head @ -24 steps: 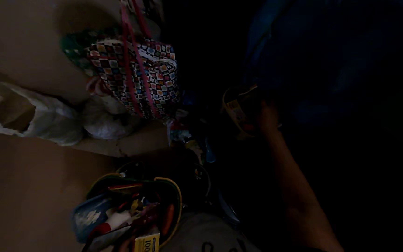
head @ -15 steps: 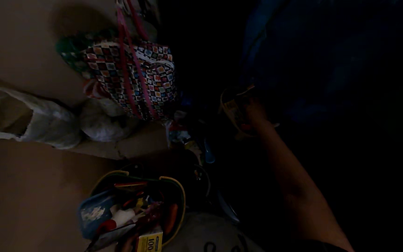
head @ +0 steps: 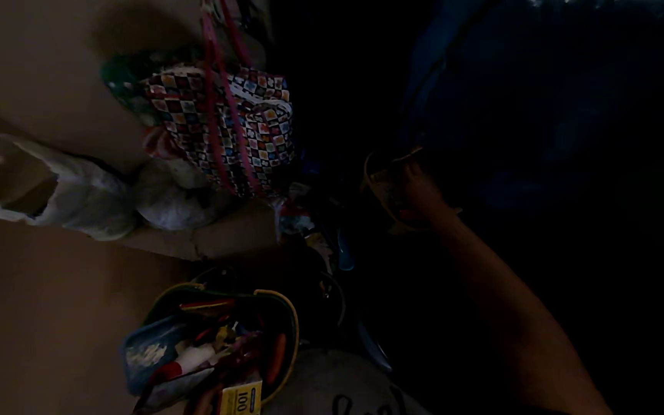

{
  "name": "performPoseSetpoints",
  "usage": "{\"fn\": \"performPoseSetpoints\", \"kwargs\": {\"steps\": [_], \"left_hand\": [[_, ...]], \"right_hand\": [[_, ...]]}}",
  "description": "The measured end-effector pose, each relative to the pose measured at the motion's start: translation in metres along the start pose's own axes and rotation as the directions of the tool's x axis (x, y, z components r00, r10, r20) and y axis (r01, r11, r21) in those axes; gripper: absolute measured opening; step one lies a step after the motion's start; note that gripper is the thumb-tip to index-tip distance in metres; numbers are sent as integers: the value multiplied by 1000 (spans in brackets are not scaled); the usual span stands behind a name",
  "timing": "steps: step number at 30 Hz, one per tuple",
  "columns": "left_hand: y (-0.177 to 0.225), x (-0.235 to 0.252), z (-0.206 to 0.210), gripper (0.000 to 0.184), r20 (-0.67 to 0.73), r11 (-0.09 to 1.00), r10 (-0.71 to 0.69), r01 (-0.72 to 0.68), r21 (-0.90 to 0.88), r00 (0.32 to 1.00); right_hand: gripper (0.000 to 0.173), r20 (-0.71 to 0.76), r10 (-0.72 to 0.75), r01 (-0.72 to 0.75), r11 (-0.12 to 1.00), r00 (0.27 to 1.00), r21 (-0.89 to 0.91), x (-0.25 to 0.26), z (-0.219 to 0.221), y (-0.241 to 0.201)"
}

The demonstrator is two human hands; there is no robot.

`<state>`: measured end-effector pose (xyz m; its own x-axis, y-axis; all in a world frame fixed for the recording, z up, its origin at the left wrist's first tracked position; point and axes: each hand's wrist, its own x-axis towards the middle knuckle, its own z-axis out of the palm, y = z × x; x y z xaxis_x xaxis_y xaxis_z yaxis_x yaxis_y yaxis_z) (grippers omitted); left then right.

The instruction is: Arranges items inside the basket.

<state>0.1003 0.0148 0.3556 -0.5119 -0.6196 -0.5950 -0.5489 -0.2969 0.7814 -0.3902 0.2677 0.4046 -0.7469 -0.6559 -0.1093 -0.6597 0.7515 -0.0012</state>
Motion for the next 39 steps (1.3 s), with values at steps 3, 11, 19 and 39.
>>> {"fn": "performPoseSetpoints", "kwargs": {"steps": [3,11,19,39], "left_hand": [[16,-6,10,20,-25,998,-61,61,11,998],[12,6,19,22,-14,999,35,-35,-32,999],[44,-19,29,29,-30,975,-113,117,189,993],[40,4,70,26,-4,986,-164,163,-39,987]], "right_hand": [[34,88,-35,30,998,996,55,6,4,-1],[43,65,-74,82,989,995,-123,7,1,8],[44,70,-41,50,991,997,-125,8,-4,7],[48,138,222,-224,975,965,-3,-3,-9,-21]]}}
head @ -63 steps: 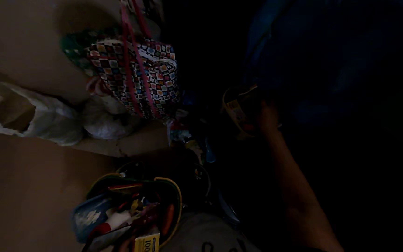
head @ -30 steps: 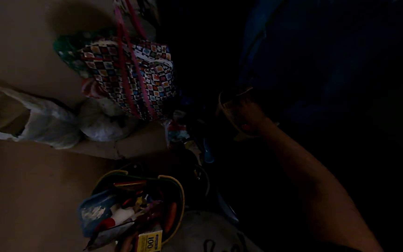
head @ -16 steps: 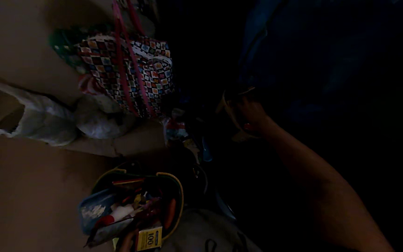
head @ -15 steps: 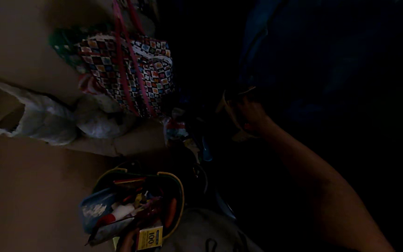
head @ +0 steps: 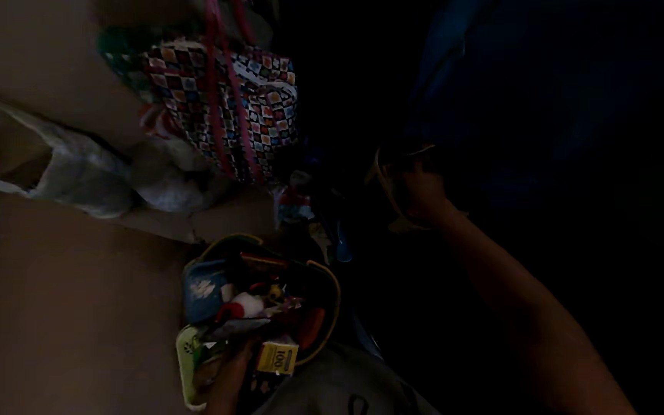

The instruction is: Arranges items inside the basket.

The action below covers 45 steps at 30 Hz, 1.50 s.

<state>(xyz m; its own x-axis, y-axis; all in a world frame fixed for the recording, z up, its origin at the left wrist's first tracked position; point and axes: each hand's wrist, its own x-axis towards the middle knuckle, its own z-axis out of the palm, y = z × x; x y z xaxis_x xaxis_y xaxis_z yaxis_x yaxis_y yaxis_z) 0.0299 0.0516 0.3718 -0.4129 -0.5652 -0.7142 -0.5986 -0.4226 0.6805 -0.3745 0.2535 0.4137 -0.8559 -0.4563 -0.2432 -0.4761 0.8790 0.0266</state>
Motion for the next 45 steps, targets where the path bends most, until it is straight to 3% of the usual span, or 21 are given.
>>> {"fn": "performPoseSetpoints", "kwargs": {"steps": [3,5,9,17,22,26,30,32,35,40,42,45], "left_hand": [[4,10,16,29,83,997,4,-11,80,997],[17,9,33,28,136,993,-30,14,118,990],[47,0,68,20,247,986,-14,-28,166,969],[62,26,126,25,455,984,111,-163,77,883],[86,19,150,29,446,971,58,-154,182,893],[83,24,160,28,487,969,77,-181,170,870],[82,26,167,29,479,969,48,-157,191,876],[83,27,169,29,471,965,22,-142,221,882],[82,34,174,29,451,961,17,-140,240,892],[87,40,180,29,466,969,50,-156,192,883],[90,41,182,29,450,972,45,-144,188,892],[91,40,182,29,425,979,67,-141,146,903]], "right_hand": [[57,58,34,-33,999,998,-18,-4,-9,-13],[54,108,51,-46,998,993,-49,-8,-16,-24],[68,123,-44,59,991,991,-123,-7,-8,-31],[35,-147,-244,218,960,958,-177,-2,3,-7],[32,-187,-486,446,868,854,-218,-8,5,7],[27,-274,-583,518,809,765,-278,-16,6,9],[43,-262,-495,447,866,829,-223,-24,5,9],[41,-257,-438,407,898,861,-167,-25,4,11],[32,-397,-439,425,896,806,-129,-28,4,15],[33,-515,-349,408,913,783,2,-54,-27,11],[27,-622,-270,372,927,735,38,-72,-40,11],[13,-804,-145,412,902,576,132,-98,-45,11]]}}
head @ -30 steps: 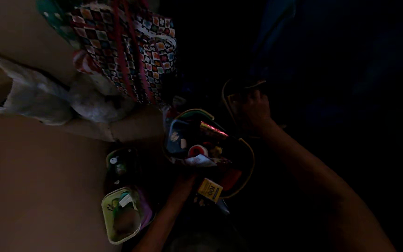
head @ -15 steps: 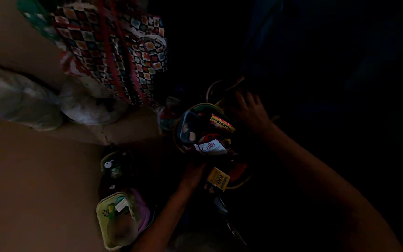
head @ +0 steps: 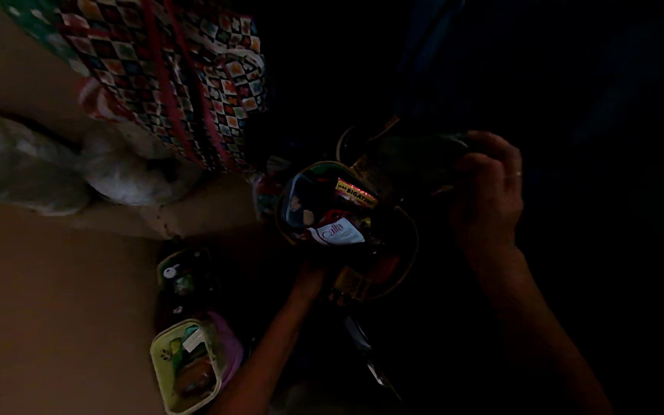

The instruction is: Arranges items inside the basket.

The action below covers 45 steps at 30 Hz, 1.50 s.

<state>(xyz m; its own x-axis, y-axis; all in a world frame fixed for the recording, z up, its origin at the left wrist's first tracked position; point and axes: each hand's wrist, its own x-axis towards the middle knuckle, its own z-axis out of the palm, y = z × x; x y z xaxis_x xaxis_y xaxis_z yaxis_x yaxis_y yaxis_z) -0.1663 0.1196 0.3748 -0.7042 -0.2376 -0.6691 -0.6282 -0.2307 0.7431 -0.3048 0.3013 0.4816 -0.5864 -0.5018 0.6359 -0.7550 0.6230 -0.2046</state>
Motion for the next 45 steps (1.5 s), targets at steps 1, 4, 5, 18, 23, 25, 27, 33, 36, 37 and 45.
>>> {"fn": "performPoseSetpoints", "kwargs": {"steps": [1,4,5,18,23,25,27,33,36,37,45], "left_hand": [[-2,1,0,29,0,1000,1,-1,-23,1000],[-2,-1,0,27,-19,1000,-6,6,-1,1000],[1,-3,0,29,-22,1000,-6,7,28,1000],[-26,-5,-4,31,-50,997,77,-75,35,996],[-55,-13,-14,25,-61,1000,-8,6,-27,998],[-83,-16,-25,28,-46,996,75,-77,-44,996],[-105,-20,-39,28,-9,989,98,-99,-114,995],[-90,-66,-59,26,-236,983,-181,175,-49,955],[-103,-77,-71,27,-296,988,-154,148,-43,942],[-113,-77,-76,22,-322,990,-137,122,-66,937],[-100,-94,-87,20,-447,947,-314,311,-80,838]], "right_hand": [[12,-79,15,-9,997,997,76,-5,0,-3],[5,-118,92,-45,935,989,353,-33,23,-16],[7,-86,122,-73,899,989,431,-44,36,-21],[22,185,187,-235,929,965,285,-20,64,14],[22,422,141,-260,935,896,239,48,120,36],[27,534,74,-211,957,842,199,62,141,40],[29,610,13,-148,974,792,170,68,156,43],[31,749,29,-12,1000,662,-28,81,166,49],[26,780,25,58,995,625,-79,84,170,52],[26,771,32,50,995,636,-83,86,171,53],[27,761,139,-218,976,634,4,96,168,60]]}}
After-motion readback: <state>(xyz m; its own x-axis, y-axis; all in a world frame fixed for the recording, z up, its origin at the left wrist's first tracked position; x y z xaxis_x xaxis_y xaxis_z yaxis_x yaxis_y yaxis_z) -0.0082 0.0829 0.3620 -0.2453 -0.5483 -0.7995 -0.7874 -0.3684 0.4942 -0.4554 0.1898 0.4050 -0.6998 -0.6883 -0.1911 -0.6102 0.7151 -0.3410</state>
